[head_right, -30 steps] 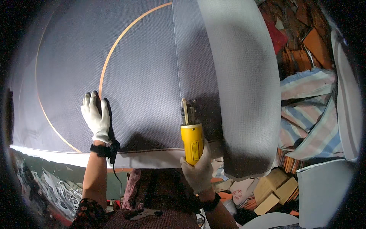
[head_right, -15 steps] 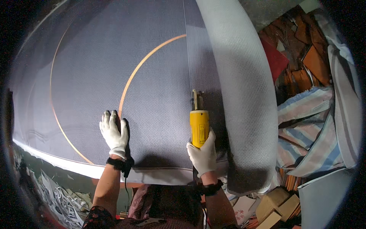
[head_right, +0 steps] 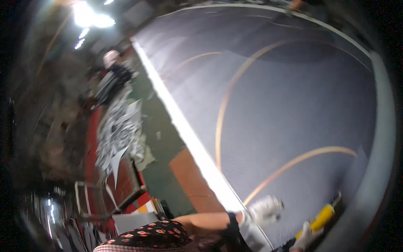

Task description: The recorder uses an electric fabric cutter to cut out sections of patterned matting material on a large industrial table.

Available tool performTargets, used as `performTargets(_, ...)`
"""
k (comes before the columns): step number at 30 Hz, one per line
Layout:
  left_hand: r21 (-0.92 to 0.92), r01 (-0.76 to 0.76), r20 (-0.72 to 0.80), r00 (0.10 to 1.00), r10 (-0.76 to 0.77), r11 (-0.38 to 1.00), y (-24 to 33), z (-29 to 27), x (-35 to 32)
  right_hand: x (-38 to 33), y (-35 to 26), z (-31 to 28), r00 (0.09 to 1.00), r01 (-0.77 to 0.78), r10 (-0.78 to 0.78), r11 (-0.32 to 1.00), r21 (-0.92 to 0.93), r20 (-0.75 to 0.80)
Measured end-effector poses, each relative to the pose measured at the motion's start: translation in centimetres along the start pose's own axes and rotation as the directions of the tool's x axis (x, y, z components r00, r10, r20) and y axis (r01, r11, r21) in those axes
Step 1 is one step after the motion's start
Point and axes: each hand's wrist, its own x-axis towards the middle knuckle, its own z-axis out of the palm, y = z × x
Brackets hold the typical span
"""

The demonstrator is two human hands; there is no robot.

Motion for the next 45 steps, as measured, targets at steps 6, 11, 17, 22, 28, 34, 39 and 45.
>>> performTargets(6, 0.026, -0.282, -0.148, 0.948, 0.282, 0.959, 2.2, 8.6, -6.5, -5.9, -8.3, 4.0, 1.0, 0.029, -0.027, 0.851, -0.524, 0.011)
performTargets(11, -0.221, -0.287, -0.086, 0.958, 0.275, 0.932, 7.0, 7.4, -3.5, 0.7, -0.4, -0.1, 1.0, 0.024, -0.024, 0.999, -0.024, -0.014)
performTargets(17, -0.322, 0.1, 0.357, 0.934, 0.023, 0.942, 4.5, 8.8, -1.3, -2.1, -5.4, 5.3, 0.997, -0.064, 0.067, 0.995, -0.076, 0.036)
performTargets(22, -0.718, 0.247, 0.544, 0.783, 0.303, 0.651, 0.8, 10.3, -2.3, -1.7, -6.0, 5.6, 0.994, -0.105, 0.096, 0.976, -0.19, -0.055)
performTargets(28, -0.428, 0.558, 0.885, 0.419, 0.204, 0.711, 3.4, 2.2, -3.6, -1.9, -6.1, 4.0, 0.988, -0.142, 0.127, 0.971, -0.192, -0.092)
performTargets(34, -0.477, 0.424, 0.874, 0.326, 0.361, 0.77, 2.4, 2.6, -5.8, -2.3, -8.1, 4.6, 0.99, -0.133, 0.139, 0.973, -0.19, 0.022)
performTargets(39, -0.516, 0.766, 0.811, 0.294, 0.505, 0.383, 4.7, 2.5, -6.1, -1.2, -9.8, 4.8, 0.978, -0.194, 0.206, 0.962, -0.193, 0.043)
performTargets(45, -0.584, 0.688, 0.806, 0.43, 0.407, 0.431, -0.8, 2.6, -9.1, -0.4, -11.2, 5.7, 0.975, -0.223, 0.223, 0.954, -0.201, -0.018)
